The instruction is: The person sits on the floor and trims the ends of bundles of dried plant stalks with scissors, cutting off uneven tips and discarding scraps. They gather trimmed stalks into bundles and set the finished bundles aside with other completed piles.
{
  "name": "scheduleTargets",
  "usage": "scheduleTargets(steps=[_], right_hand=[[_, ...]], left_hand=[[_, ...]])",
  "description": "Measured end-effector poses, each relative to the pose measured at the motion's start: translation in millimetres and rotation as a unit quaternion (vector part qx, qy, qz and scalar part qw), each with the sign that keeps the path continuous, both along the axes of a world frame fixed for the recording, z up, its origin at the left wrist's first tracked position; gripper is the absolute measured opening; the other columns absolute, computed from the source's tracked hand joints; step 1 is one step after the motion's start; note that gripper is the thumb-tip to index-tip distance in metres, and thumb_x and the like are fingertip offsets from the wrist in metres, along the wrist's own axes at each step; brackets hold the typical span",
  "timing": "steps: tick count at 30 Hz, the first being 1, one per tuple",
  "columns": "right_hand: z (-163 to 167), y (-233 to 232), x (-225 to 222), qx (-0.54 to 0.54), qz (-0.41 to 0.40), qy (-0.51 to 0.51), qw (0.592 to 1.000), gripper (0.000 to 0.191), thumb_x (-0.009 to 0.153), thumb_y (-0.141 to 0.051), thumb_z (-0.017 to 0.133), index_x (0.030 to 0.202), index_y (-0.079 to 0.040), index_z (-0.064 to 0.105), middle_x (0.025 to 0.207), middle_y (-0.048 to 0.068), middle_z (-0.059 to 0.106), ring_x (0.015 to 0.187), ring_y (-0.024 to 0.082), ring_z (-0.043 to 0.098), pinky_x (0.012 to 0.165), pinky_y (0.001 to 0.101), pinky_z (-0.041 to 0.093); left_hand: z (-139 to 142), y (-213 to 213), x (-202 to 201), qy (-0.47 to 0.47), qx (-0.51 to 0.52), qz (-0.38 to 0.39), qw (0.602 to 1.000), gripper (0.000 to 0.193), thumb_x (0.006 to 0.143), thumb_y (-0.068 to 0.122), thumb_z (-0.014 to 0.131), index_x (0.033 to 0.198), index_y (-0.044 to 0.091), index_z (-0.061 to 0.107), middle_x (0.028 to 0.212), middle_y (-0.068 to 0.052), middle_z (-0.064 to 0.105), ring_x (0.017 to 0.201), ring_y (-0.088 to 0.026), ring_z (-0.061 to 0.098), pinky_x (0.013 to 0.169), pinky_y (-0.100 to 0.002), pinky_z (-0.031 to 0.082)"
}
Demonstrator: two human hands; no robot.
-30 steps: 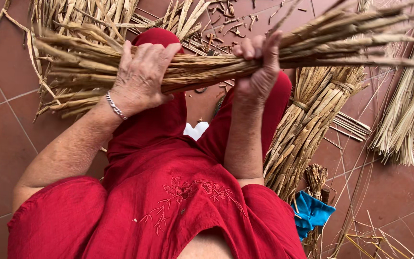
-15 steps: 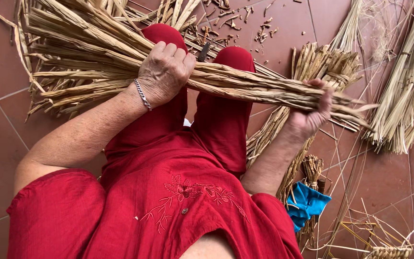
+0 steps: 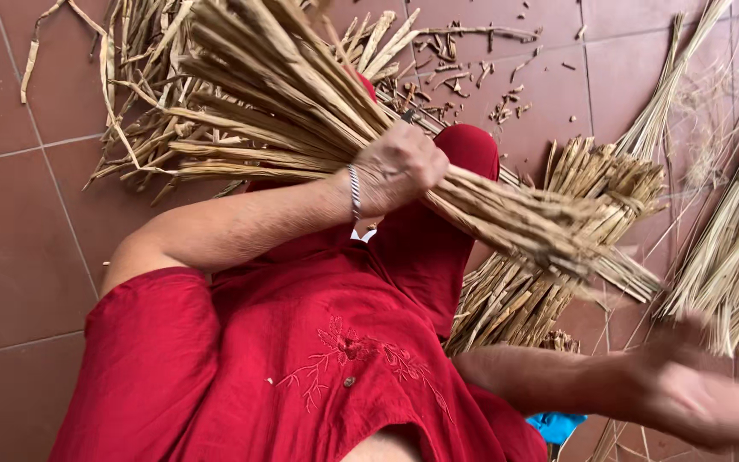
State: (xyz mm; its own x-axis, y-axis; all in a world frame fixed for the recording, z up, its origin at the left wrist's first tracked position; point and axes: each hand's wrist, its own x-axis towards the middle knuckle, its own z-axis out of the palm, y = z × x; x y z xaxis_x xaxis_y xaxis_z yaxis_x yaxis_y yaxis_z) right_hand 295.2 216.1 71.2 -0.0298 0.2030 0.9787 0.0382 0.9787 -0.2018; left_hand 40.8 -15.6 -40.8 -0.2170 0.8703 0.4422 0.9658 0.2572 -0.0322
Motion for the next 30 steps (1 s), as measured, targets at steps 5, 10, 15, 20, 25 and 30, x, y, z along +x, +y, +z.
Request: scheduleTargets(steps=[5, 10, 15, 20, 25, 30], right_hand=[[-41.1, -86.9, -92.6, -0.071, 0.215, -0.569, 0.791, 0.135, 0.065, -0.052, 0.097, 0.162, 0.003, 0.021, 0.169, 0.026, 0.023, 0.158, 0.046, 0.024, 0.129, 0.0555, 0.024], [-92.3, -102.0, -128.7, -0.089, 0.162, -0.579, 0.794, 0.105, 0.080, -0.025, 0.087, 0.162, 0.003, 0.028, 0.165, 0.019, 0.044, 0.149, 0.031, 0.049, 0.122, 0.0559, 0.033], [-109.3, -98.5, -127.8, -0.023, 0.158, -0.569, 0.806, 0.082, 0.080, -0.028, 0.084, 0.146, 0.003, 0.047, 0.134, 0.017, 0.065, 0.131, 0.030, 0.060, 0.111, 0.0557, 0.040], [-108.2, -102.2, -124.1, 0.013, 0.149, -0.538, 0.830, 0.039, 0.086, -0.016, 0.076, 0.122, -0.006, 0.065, 0.107, 0.008, 0.074, 0.110, 0.025, 0.070, 0.114, 0.0503, 0.044], [-84.3, -115.4, -107.4, 0.016, 0.165, -0.495, 0.853, 0.031, 0.094, -0.025, 0.075, 0.119, -0.008, 0.067, 0.098, 0.005, 0.073, 0.093, 0.023, 0.070, 0.110, 0.0471, 0.046], [-59.5, -134.5, -94.5, 0.000, 0.198, -0.444, 0.874, 0.037, 0.094, -0.036, 0.073, 0.117, -0.008, 0.066, 0.097, 0.005, 0.071, 0.093, 0.024, 0.070, 0.107, 0.0458, 0.047]], left_hand=[[-2.4, 19.8, 24.8, -0.003, -0.023, -0.009, 1.000, 0.013, 0.088, 0.022, 0.061, 0.087, 0.009, 0.065, 0.077, -0.004, 0.064, 0.076, -0.021, 0.060, 0.069, -0.036, 0.047], [-6.4, 6.3, 30.2, -0.002, -0.056, 0.008, 0.998, 0.031, 0.094, 0.022, 0.055, 0.111, -0.002, 0.066, 0.102, -0.012, 0.064, 0.102, -0.026, 0.059, 0.096, -0.043, 0.043], [1.3, -23.2, 25.7, -0.001, -0.081, 0.062, 0.995, 0.056, 0.094, 0.026, 0.051, 0.144, 0.000, 0.052, 0.136, -0.019, 0.055, 0.134, -0.038, 0.046, 0.119, -0.068, 0.015], [10.1, -48.1, 0.8, -0.058, -0.091, 0.018, 0.994, 0.064, 0.096, 0.028, 0.053, 0.159, 0.021, 0.041, 0.147, -0.020, 0.048, 0.144, -0.044, 0.036, 0.118, -0.075, 0.005], [38.3, -53.5, -5.7, -0.071, -0.062, -0.056, 0.994, 0.046, 0.089, 0.027, 0.056, 0.133, 0.012, 0.058, 0.108, -0.018, 0.064, 0.117, -0.036, 0.059, 0.119, -0.069, 0.017], [74.6, -71.2, 25.8, 0.011, 0.023, -0.035, 0.999, 0.015, 0.089, 0.024, 0.060, 0.090, 0.009, 0.062, 0.074, -0.004, 0.062, 0.075, -0.019, 0.065, 0.092, -0.049, 0.055]])
